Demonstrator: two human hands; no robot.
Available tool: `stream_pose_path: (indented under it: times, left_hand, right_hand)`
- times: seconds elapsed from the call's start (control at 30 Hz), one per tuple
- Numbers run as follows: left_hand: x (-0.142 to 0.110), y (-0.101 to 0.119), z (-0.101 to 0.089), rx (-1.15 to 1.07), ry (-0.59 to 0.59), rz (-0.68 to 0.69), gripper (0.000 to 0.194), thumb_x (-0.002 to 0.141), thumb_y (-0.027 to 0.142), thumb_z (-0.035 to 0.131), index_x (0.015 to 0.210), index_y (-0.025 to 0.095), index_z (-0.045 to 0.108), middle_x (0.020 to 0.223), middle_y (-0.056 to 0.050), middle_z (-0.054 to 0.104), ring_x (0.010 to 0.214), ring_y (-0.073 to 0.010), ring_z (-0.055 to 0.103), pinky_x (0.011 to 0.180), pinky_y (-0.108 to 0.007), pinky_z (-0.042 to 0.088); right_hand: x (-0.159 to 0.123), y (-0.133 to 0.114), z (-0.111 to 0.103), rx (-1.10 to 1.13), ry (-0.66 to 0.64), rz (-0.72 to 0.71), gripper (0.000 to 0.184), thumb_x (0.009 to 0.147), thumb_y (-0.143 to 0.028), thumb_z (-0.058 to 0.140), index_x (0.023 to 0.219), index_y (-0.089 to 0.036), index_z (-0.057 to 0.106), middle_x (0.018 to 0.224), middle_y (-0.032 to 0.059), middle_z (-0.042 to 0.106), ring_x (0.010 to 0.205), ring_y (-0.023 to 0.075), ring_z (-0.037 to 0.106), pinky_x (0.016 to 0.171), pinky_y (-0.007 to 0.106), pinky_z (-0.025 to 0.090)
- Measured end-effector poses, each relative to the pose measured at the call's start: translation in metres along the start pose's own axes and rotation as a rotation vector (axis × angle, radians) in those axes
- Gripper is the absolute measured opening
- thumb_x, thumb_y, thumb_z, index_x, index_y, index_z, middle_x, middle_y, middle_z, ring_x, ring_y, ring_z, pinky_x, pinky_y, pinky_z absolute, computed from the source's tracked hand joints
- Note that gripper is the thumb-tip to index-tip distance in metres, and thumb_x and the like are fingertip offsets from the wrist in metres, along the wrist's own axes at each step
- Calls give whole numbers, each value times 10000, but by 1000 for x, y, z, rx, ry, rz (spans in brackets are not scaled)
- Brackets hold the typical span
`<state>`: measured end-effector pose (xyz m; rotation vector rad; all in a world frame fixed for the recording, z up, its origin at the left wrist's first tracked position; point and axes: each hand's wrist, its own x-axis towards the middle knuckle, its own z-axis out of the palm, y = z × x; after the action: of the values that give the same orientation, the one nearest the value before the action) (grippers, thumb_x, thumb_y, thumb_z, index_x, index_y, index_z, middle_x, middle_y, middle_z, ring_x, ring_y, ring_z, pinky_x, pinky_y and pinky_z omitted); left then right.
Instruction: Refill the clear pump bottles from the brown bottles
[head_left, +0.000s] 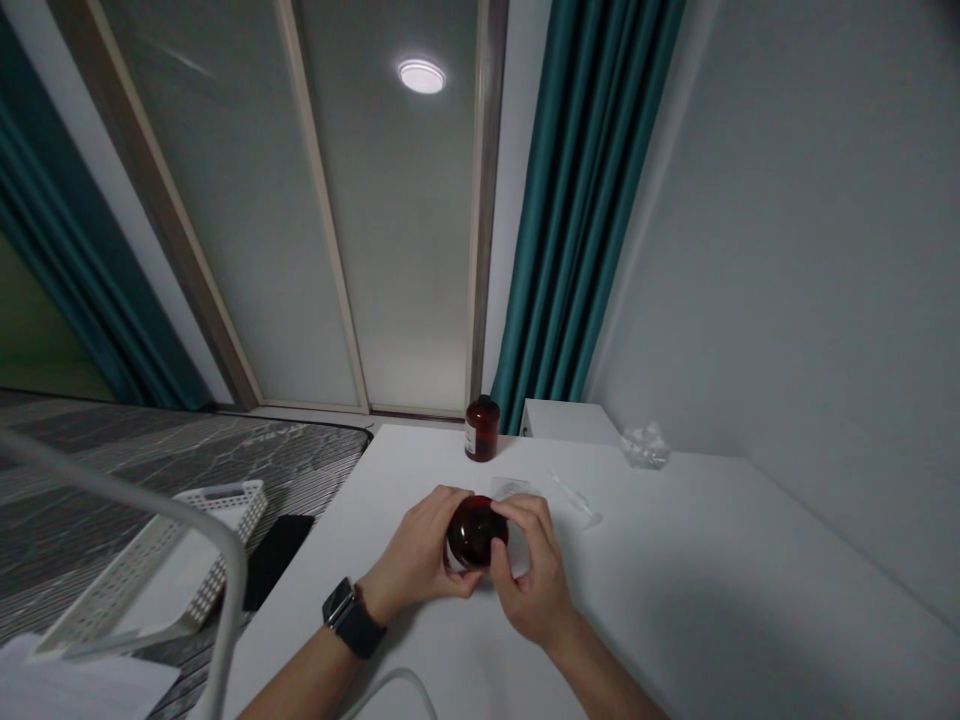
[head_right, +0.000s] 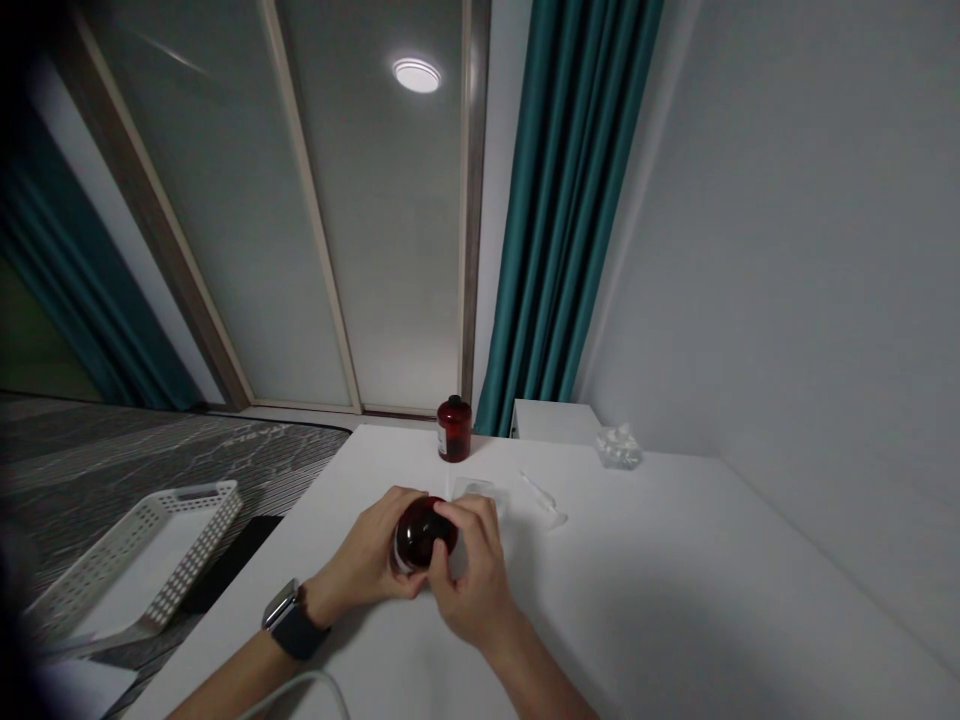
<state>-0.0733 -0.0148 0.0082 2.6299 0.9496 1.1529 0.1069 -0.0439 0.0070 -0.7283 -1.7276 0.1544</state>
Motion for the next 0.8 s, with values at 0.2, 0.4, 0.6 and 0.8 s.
stream_pose_path:
  times: [0.2, 0.4, 0.6, 0.8]
  left_hand:
    - [1, 3, -1, 1, -16, 15, 680, 641, 200, 680, 1271, 202, 423, 1071, -90, 607, 962, -265, 596, 813, -382, 530]
    - [1, 2, 0, 2, -15, 21, 690, 644, 205, 695, 1273, 206, 413, 1065, -89, 607, 949, -264, 595, 807, -384, 530]
    - [-1, 0, 0, -19, -23, 6, 724, 644, 221, 725, 1289, 217, 398, 1093, -92, 598, 977, -271, 594, 824, -394, 528]
    - [1, 2, -2, -22, -22, 0, 699, 657, 216, 716, 1280, 218, 397, 1095, -92, 593, 981, -270, 592, 829, -395, 525]
  right_hand:
    - [1, -5, 4, 57, 37, -16, 384, 839, -69, 544, 1186, -228, 501, 1045, 77, 565, 1004, 234, 549, 855, 432, 520]
    - [2, -3, 5, 75, 48, 5, 394, 844, -91, 576, 1198, -239, 484, 1063, 76, 581, 1023, 238, 561, 875, 441, 521]
    - [0, 2, 2, 25, 34, 24, 355, 864, -117, 586, 1192, -229, 509, 1034, 74, 577, 986, 235, 554, 843, 429, 522]
    - [3, -3, 1, 15, 22, -53, 383, 878, -62, 531, 1225, -224, 524, 1052, 83, 595, 996, 232, 558, 848, 433, 525]
